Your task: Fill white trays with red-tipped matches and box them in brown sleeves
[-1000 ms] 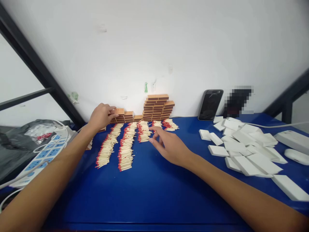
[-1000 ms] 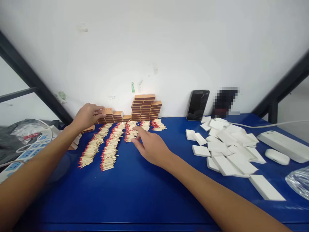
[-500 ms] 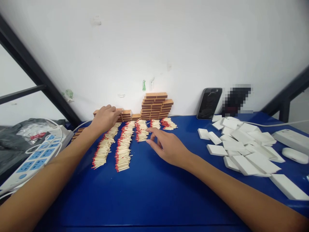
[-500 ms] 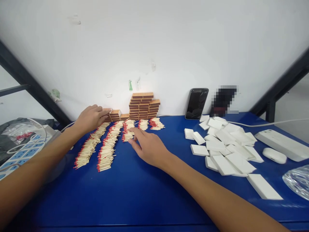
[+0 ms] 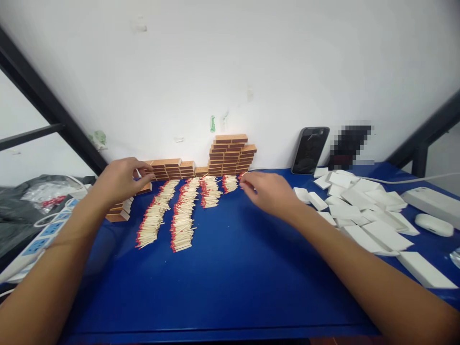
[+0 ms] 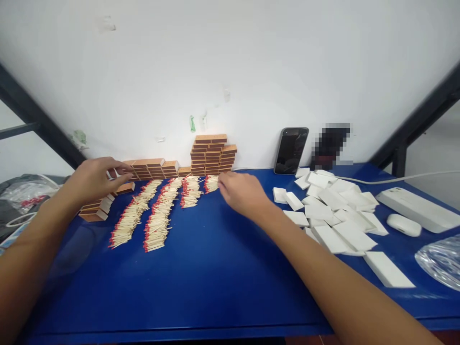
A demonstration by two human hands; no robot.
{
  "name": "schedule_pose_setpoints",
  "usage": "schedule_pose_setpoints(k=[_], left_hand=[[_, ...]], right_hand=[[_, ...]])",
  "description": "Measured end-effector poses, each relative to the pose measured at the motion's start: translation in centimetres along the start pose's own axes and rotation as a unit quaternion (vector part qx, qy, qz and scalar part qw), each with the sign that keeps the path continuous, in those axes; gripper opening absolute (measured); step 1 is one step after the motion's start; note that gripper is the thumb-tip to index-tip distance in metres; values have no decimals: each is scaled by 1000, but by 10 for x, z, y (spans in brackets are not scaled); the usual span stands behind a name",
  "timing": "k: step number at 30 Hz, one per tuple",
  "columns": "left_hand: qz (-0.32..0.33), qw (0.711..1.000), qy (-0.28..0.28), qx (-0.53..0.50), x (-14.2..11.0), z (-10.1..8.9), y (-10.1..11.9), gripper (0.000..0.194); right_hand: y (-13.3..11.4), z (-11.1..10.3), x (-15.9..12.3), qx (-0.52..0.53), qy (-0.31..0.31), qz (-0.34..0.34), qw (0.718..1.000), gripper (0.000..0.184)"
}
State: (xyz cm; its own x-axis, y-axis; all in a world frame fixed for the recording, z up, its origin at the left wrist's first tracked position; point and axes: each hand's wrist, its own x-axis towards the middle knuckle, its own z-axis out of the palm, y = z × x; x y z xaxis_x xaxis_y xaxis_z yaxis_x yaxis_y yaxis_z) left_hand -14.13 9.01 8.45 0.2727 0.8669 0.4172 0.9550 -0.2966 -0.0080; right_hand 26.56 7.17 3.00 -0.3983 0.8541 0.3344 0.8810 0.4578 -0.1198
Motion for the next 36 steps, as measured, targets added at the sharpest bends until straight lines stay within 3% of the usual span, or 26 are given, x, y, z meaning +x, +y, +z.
schedule_pose_setpoints(k=[5, 9, 13, 17, 21, 23, 25, 28, 32, 36], left_hand=[[150, 986, -16, -68, -27, 18, 67, 34], [258, 963, 28, -68, -43, 25, 114, 29], [330, 942, 46, -34, -51, 32, 129, 26], [338, 940, 36, -15, -53, 40, 127, 30], [345, 937, 50, -23, -55, 46, 125, 28], [341, 937, 67, -40, -56, 47, 127, 22], [332, 938, 77, -60, -57, 47, 129, 22], [320, 942, 64, -84, -60, 44, 136, 34], [338, 935, 24, -108, -65, 40, 144, 41], [341, 934, 20, -103, -68, 45, 146, 33]], right_hand=[[47, -40, 3, -157, 19, 152, 976, 34], [76, -57, -6, -159, -114, 258, 946, 29], [84, -51, -11, -112, -206, 301, 924, 40], [81, -43, -9, -104, -248, 265, 926, 30], [70, -40, -8, -93, -228, 204, 947, 15], [54, -36, -9, -51, -198, 145, 968, 10], [31, -30, -13, 62, -150, 23, 987, 13], [-9, -17, -20, 215, -156, -97, 959, 23], [-39, 3, -25, 317, -159, -111, 929, 23], [-35, 27, -16, 356, -68, -63, 930, 17]])
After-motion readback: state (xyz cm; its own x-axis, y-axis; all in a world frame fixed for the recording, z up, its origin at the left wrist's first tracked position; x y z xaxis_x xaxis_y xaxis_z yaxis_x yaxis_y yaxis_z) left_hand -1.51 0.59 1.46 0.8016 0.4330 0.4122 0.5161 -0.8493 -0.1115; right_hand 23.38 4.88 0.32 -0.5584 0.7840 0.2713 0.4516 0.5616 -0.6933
